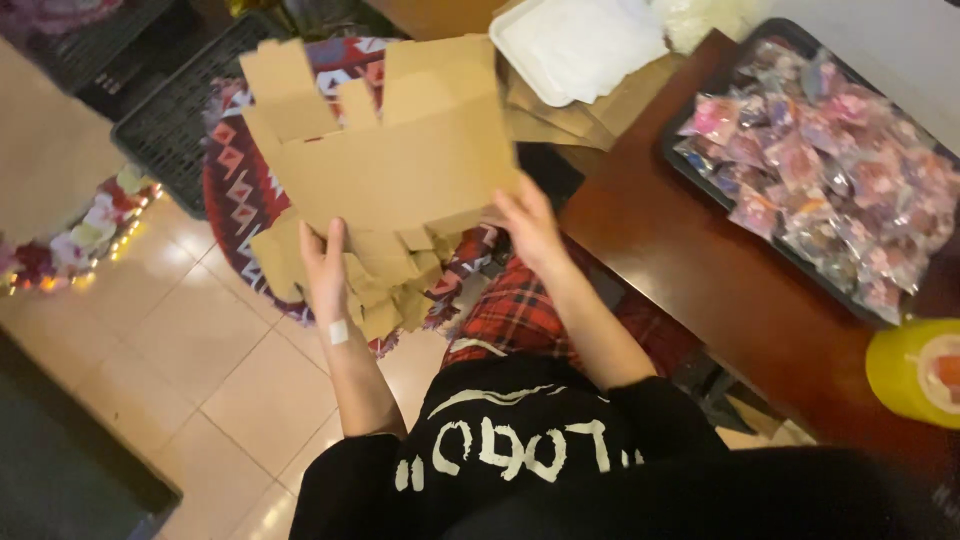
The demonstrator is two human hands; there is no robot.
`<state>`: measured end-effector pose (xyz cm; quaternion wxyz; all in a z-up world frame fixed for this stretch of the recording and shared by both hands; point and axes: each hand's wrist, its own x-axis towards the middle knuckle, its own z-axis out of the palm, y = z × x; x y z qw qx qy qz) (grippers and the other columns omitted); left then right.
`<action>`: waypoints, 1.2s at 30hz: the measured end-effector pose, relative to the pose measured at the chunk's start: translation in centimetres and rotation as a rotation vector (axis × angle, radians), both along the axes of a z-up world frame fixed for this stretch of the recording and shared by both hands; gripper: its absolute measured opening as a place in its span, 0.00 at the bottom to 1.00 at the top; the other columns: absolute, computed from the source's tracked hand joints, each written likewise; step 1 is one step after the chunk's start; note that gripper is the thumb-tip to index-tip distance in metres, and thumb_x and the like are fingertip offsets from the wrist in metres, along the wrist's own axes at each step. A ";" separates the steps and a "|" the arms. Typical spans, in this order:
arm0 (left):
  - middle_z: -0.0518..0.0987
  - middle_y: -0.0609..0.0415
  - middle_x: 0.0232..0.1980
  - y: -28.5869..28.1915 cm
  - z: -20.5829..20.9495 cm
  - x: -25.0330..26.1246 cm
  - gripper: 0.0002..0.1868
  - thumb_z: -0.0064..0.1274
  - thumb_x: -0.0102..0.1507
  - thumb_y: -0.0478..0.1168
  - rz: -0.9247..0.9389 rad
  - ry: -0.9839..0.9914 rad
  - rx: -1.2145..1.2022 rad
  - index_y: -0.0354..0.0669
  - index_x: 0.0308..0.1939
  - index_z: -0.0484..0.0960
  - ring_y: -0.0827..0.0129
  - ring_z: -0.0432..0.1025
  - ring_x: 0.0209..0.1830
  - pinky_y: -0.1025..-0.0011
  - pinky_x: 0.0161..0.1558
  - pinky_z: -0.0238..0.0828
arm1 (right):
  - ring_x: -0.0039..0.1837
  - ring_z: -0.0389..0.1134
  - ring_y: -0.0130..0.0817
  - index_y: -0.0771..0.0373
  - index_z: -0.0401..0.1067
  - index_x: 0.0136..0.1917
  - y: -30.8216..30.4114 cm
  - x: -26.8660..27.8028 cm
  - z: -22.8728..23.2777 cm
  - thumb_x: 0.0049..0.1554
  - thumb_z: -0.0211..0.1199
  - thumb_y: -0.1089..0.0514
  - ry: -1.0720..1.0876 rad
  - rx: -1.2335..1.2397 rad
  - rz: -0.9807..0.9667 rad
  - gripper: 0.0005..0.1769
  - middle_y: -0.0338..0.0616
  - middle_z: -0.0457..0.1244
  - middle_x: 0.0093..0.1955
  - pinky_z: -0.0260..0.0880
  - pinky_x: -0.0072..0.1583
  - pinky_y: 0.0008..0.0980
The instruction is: Folding small cardboard boxes and filling them with small packaged items.
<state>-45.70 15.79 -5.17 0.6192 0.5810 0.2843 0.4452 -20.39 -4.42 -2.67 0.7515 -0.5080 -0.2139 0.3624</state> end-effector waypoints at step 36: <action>0.39 0.32 0.86 -23.6 11.5 18.0 0.55 0.60 0.64 0.27 -0.410 0.232 0.681 0.35 0.84 0.36 0.46 0.39 0.89 0.56 0.85 0.42 | 0.56 0.74 0.38 0.59 0.81 0.51 -31.1 -4.6 11.6 0.48 0.70 0.68 -0.931 -0.647 -0.403 0.16 0.40 0.72 0.52 0.74 0.57 0.32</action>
